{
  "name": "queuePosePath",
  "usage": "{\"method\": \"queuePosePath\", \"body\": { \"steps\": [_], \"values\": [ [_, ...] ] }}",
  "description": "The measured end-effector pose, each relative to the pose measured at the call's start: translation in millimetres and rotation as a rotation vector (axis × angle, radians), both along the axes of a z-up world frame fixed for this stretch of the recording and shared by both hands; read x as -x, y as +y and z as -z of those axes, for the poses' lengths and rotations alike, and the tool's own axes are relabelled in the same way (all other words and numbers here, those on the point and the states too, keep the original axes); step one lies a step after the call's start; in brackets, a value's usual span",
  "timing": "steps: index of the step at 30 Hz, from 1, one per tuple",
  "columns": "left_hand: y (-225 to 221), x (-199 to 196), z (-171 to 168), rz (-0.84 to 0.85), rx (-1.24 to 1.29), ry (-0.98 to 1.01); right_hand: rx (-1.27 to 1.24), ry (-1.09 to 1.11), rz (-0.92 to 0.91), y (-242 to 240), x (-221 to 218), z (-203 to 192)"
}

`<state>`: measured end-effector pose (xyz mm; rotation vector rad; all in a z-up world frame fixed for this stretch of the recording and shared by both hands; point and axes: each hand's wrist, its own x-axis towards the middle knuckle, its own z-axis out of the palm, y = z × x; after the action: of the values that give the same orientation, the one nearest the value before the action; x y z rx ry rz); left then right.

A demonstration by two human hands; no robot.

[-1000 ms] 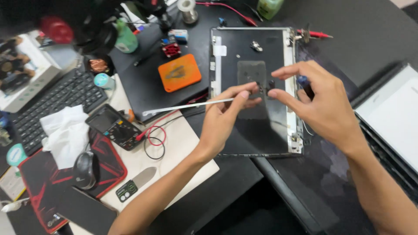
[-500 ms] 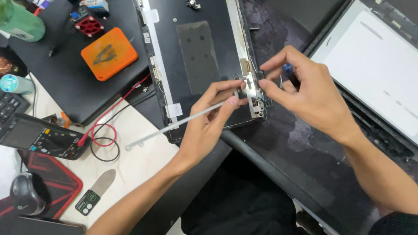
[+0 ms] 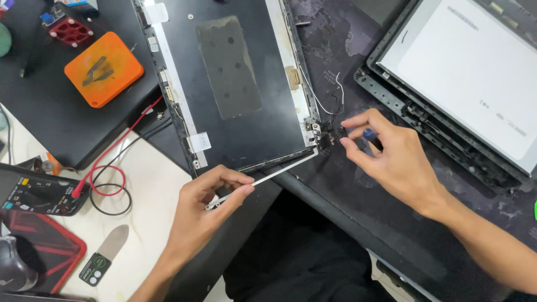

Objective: Replacing or repairing a laptop screen assembly and internal components.

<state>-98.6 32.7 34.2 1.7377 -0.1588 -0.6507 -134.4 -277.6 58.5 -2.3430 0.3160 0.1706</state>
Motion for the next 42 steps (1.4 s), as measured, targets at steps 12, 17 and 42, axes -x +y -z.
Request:
{"method": "queuePosePath", "body": {
  "steps": [12, 17, 42],
  "values": [
    [-3, -3, 8, 0.203, -0.424, -0.893, 0.025, -0.068, -0.029, 2, -6, 12],
    [-5, -2, 16, 0.203, -0.473, -0.964, 0.026, -0.05, -0.014, 3, -6, 11],
    [-8, 44, 60, 0.209, -0.794, -1.209, 0.02, -0.041, -0.034, 2, -3, 11]
  ]
}}
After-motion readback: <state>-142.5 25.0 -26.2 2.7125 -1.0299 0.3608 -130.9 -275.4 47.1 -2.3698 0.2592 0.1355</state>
